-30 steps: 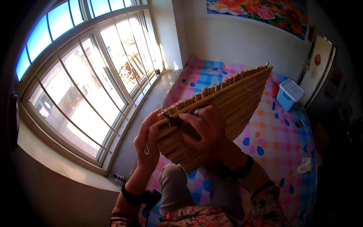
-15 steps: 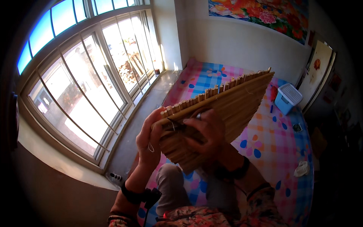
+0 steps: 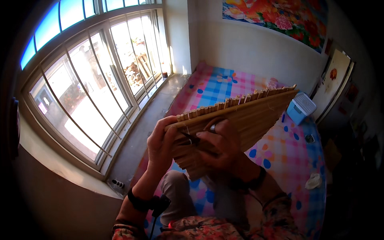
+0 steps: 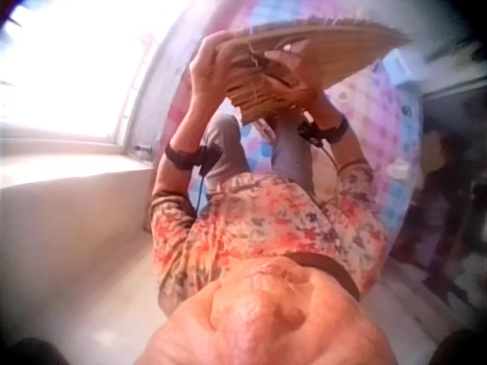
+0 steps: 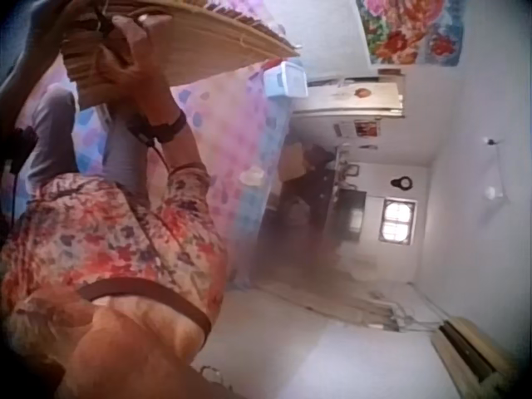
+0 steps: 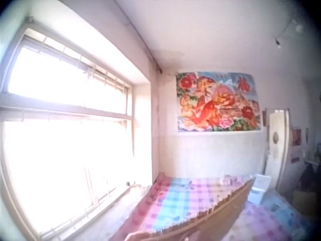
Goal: The person weaves a mat using small bamboo-like sticks and thread, using shears to trim the ends and a needle-like tool to thread through the structure.
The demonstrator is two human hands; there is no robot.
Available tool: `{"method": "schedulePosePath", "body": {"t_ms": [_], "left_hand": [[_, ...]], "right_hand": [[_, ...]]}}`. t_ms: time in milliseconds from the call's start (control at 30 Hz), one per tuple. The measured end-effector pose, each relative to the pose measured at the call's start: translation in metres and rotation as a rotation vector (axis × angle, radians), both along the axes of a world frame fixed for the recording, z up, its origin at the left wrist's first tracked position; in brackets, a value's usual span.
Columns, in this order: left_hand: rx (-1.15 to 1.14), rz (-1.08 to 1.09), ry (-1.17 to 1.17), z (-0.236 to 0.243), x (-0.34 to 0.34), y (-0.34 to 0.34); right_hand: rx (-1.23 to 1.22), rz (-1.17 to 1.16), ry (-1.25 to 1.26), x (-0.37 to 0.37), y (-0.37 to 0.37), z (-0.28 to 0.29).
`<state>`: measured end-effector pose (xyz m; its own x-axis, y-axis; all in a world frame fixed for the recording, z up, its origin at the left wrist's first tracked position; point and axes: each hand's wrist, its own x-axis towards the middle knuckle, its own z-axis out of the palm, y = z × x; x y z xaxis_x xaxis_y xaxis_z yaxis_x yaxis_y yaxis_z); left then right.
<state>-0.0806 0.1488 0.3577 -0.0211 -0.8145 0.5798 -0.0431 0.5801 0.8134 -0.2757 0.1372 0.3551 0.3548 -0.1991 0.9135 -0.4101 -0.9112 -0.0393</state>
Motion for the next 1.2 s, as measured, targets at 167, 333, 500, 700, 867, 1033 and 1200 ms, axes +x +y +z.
{"method": "schedulePosePath", "body": {"t_ms": [167, 333, 500, 700, 867, 1033, 1200], "left_hand": [[-0.024, 0.085, -0.087, 0.006, -0.004, 0.003], [0.069, 0.127, -0.020, 0.004, 0.000, -0.006], [0.096, 0.061, 0.011, 0.000, 0.009, -0.014], [0.048, -0.043, 0.043, 0.005, 0.002, -0.008], [0.030, 0.054, 0.112, 0.007, -0.002, -0.006], [0.142, 0.032, 0.030, 0.008, 0.005, 0.002], [0.227, -0.096, 0.122, -0.005, 0.005, -0.001]], "right_hand": [[0.005, -0.035, 0.013, -0.009, 0.004, 0.003], [0.048, -0.162, 0.085, -0.018, 0.003, -0.004], [0.299, -0.225, 0.174, -0.038, 0.025, -0.052], [0.691, -0.221, 0.183, -0.060, 0.077, -0.075], [0.442, -0.310, 0.005, -0.053, 0.066, -0.029], [0.004, -0.316, 0.079, -0.044, 0.021, 0.048], [0.101, -0.249, 0.284, -0.042, -0.018, 0.094]]}}
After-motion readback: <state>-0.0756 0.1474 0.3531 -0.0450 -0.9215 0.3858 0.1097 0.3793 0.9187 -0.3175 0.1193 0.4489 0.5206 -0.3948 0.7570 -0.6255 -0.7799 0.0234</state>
